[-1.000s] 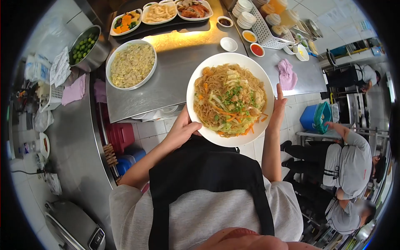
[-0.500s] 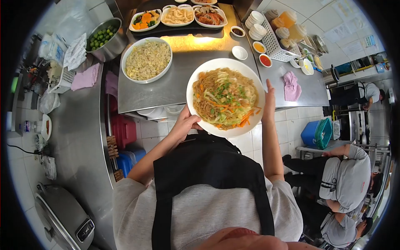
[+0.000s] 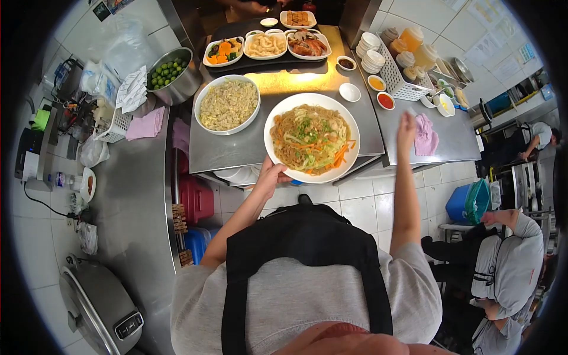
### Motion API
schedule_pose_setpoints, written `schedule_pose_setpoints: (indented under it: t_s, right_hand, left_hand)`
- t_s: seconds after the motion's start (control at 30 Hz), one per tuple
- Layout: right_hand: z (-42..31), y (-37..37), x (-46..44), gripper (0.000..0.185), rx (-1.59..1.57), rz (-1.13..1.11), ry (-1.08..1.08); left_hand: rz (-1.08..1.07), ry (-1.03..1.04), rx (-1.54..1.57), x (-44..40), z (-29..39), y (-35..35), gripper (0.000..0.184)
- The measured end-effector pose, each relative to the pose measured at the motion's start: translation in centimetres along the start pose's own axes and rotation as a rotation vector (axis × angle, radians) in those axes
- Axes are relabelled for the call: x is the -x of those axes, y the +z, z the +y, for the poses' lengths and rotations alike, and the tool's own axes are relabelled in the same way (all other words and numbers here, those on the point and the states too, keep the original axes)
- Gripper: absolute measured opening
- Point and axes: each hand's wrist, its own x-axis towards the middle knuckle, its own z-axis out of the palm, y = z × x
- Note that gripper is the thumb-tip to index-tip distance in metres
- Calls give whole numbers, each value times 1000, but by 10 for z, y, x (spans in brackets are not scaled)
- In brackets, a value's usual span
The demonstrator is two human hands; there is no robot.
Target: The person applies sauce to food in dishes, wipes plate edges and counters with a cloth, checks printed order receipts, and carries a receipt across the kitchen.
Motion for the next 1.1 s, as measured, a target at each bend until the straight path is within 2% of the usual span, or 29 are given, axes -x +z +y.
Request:
schedule_pose_setpoints:
  t_s: [0.07,0.1,0.17,0.2,0.27,0.4,0.47,0.5,0.6,0.67,0.77,0.8,0.87,0.9,0.93,1.0,1.07,1.1]
  right_hand:
    - [40,-34,-32,31,558,163,-266]
    - [64,-47,-43,31,562,157,-273]
    - [100,-60,-50,31,681,-83,-422]
    - [109,-62,-47,31,681,-93,-423]
    - [107,-61,-31,26,751,-145,-254]
    - [91,-51,-4,22,693,-55,-271]
    - [71,-48,-2,27,637,-89,-169]
    - [51,-54,-4,28,674,-224,-12]
    - [29,-58,-6,27,587,-245,-19]
    - [39,-61,-15,24,659,-306,-49]
    - [30,-68,-30,20,629,-454,31]
    - [13,-72,-30,20,625,-454,22]
    - [-17,-75,-30,20,579,-181,-144]
    - [-11,-69,-34,18,513,-98,-328]
    - [-10,-60,-35,18,507,-97,-339]
    - [-17,-37,-35,17,272,-42,-490]
    - [-22,-10,-21,15,144,-302,-509]
    - [-14,7,-12,16,180,-444,-478]
  left_hand:
    - [-17,-3,19,-3,6,3,49]
    - [-6,-35,17,-4,8,3,49]
    - [-21,-39,37,-8,8,-1,49]
    - [-35,-42,43,-9,8,-3,49]
    - [-39,-54,34,-8,13,-2,48]
    - [-59,-87,14,-10,18,-6,48]
    - [-71,-78,-4,-15,21,-10,46]
    - [-62,-75,-12,-15,21,-11,46]
    - [-103,-95,-28,-15,23,-14,48]
    - [-103,-95,-33,-15,24,-13,47]
    - [-82,-87,-24,-15,23,-15,47]
    - [-94,-93,-29,-15,22,-16,47]
    - [-99,-86,-26,-15,24,-14,48]
    - [-95,-93,-13,-15,25,-13,48]
    - [-92,-101,-2,-13,25,-13,48]
    - [-113,-85,-9,-17,25,-15,49]
    - [-127,-78,-15,-16,19,-18,51]
    - [-118,-79,-27,-17,18,-18,52]
